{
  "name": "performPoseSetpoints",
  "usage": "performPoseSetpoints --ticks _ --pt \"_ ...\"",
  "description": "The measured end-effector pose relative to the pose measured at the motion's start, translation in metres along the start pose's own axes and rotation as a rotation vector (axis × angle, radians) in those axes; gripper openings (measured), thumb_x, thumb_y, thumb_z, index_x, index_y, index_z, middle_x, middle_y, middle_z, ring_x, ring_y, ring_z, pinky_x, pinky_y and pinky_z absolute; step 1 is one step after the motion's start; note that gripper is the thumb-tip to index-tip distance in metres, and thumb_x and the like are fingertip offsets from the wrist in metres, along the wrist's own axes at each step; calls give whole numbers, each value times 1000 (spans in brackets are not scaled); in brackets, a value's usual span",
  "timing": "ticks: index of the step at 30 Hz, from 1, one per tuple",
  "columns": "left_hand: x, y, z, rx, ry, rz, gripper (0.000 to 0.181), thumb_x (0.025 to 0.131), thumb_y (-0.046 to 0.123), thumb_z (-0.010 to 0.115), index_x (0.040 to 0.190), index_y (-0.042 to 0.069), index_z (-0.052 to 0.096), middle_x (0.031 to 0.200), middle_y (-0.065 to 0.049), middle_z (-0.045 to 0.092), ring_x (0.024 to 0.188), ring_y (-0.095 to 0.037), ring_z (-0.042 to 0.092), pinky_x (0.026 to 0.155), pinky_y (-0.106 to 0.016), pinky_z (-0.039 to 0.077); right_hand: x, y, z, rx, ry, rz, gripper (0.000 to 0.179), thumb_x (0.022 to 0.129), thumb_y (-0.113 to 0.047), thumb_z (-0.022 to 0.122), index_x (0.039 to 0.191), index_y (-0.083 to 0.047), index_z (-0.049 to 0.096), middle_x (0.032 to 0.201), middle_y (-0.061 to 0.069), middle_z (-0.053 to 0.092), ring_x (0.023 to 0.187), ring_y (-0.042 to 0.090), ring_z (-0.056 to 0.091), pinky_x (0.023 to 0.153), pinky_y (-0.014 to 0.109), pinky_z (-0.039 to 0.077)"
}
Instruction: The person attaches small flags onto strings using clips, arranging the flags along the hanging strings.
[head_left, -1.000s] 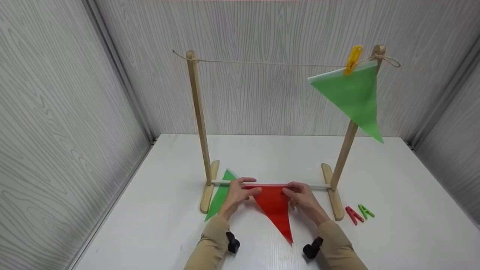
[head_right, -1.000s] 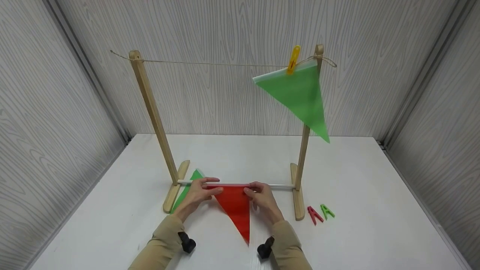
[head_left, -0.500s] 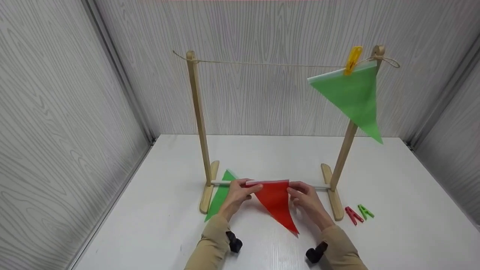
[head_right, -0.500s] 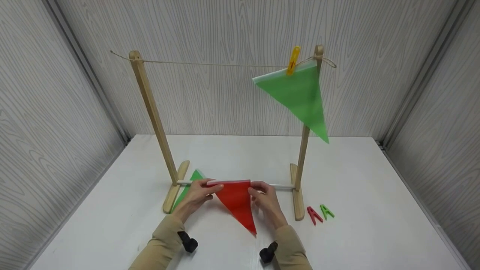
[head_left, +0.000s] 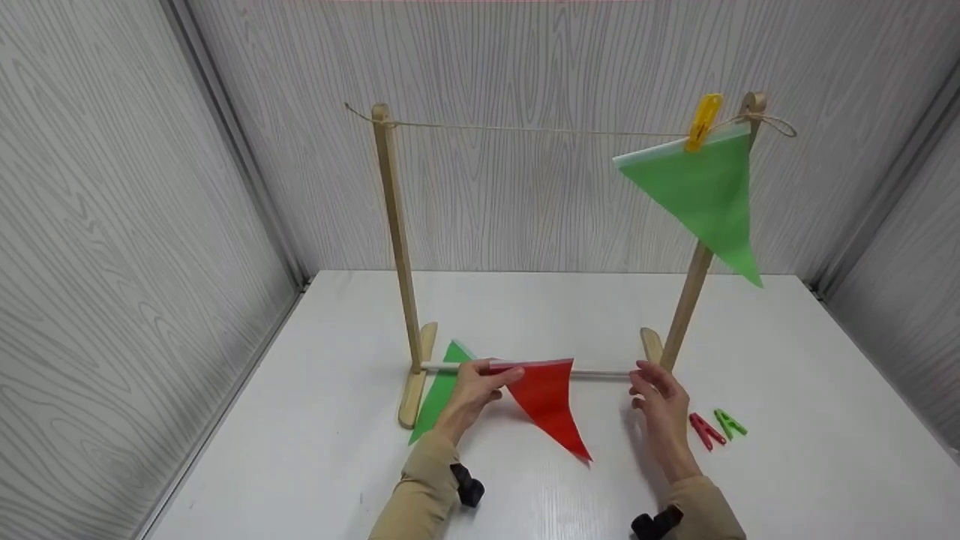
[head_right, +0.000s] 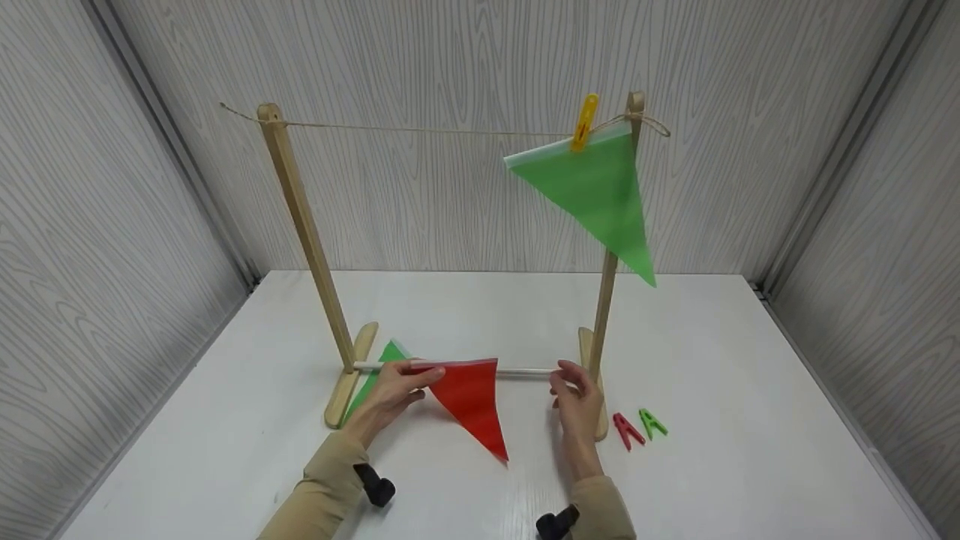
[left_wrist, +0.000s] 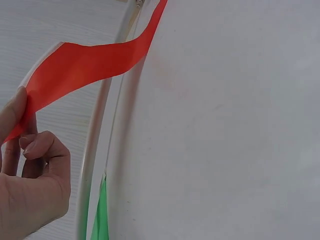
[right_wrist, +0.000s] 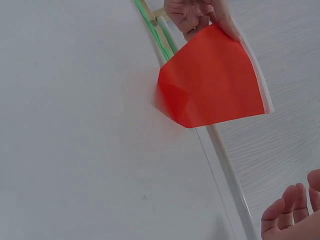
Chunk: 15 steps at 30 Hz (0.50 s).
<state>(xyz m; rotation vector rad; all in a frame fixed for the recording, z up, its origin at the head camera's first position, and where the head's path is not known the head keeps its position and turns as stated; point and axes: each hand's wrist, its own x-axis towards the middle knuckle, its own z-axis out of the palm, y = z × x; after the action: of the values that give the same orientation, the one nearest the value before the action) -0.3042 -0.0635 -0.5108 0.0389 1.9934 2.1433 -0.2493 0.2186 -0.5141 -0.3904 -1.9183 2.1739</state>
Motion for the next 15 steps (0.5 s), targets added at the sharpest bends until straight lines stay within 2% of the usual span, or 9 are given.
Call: performPoseSetpoints --ticks 7,12,15 --pt "0 -1 1 -3 3 -9 30 86 27 81 102 3 75 82 5 71 83 -17 56 68 -26 48 -4 -1 -17 34 126 -15 38 103 -18 57 139 -7 49 105 -14 58 90 5 57 77 17 52" --pt "1 -2 1 -7 10 -7 33 87 28 80 106 2 73 84 5 71 84 -18 54 67 -25 47 -4 -2 -31 17 191 -51 34 101 -18 60 134 -9 53 106 -11 59 91 7 60 73 15 52" --pt "1 -2 0 -11 14 -6 35 87 29 80 108 2 73 85 4 71 84 -18 54 67 -25 47 -3 -2 -43 62 230 -59 24 101 -14 59 126 -13 58 101 -12 61 87 6 60 68 15 51"
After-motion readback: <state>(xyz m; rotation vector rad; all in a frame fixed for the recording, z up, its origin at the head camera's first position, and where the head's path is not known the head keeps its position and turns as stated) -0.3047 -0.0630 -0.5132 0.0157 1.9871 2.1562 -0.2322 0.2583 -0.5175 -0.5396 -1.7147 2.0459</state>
